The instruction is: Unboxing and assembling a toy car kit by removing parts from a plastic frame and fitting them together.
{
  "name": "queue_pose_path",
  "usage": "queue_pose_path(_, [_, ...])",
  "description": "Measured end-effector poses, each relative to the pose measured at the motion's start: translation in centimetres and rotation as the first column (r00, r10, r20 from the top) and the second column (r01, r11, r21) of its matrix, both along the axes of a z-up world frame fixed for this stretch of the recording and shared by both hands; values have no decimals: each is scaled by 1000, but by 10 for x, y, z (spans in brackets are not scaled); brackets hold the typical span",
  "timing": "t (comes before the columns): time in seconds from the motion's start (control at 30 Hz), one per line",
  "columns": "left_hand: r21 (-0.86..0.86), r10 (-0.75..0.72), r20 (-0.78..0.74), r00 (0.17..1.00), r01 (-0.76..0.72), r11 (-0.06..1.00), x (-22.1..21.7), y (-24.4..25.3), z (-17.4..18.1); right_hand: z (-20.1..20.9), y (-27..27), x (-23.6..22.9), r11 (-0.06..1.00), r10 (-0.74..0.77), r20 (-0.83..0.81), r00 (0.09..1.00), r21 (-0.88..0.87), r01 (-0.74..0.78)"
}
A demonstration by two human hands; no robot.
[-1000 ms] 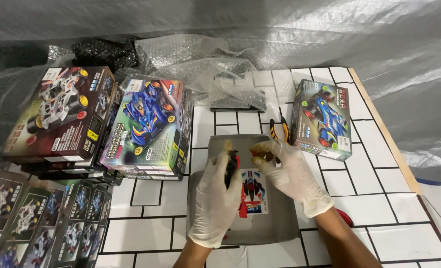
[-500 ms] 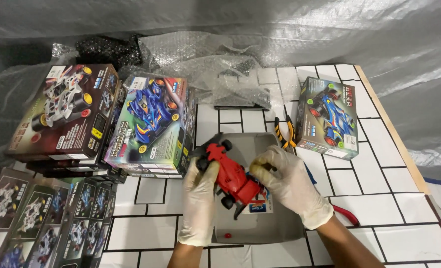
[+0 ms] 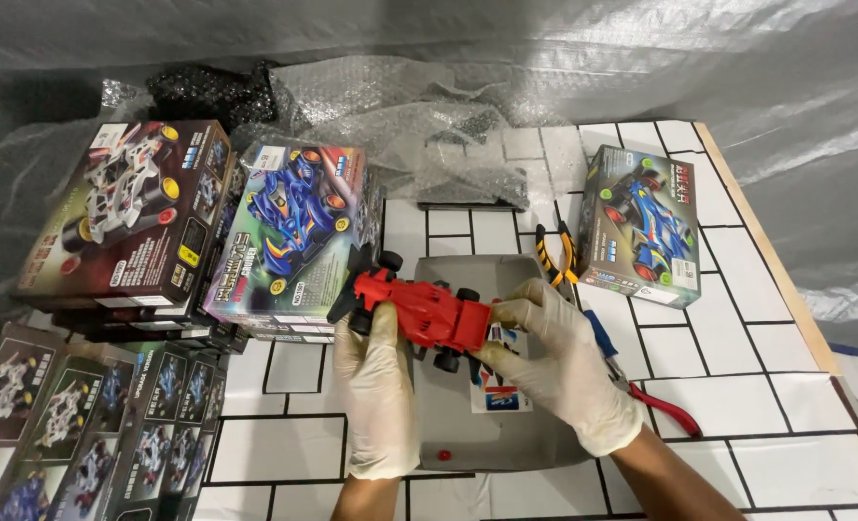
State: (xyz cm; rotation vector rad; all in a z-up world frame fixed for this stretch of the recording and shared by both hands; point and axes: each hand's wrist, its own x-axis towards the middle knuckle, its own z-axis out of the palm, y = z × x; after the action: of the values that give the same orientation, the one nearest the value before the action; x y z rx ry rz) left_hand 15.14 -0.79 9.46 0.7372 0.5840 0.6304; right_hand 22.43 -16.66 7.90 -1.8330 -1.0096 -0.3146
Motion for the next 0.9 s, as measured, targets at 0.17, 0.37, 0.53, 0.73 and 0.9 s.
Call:
queue_pose_path(0.17, [45, 8, -143, 990, -1, 999, 0, -6, -6, -2, 2, -1, 994, -87, -13, 996, -69, 86])
queue_pose_path(0.37, [51, 36, -181, 983, -27, 998, 4, -9, -14, -18, 8, 1, 986, -166, -101, 981, -13, 166])
queue_pose_path(0.53, [68, 32, -203, 979, -19, 997, 2, -8, -7, -13, 8, 1, 992, -114, -162, 980, 27, 120])
queue_pose_path(0.73, [190, 63, -147, 987, -35, 981, 0, -5, -3, 2, 8, -2, 992, -112, -268, 957, 19, 122])
queue_pose_path(0.9, [223, 117, -193, 974, -72, 972, -1, 6, -3, -7, 1, 14, 992, -117, -284, 952, -75, 99])
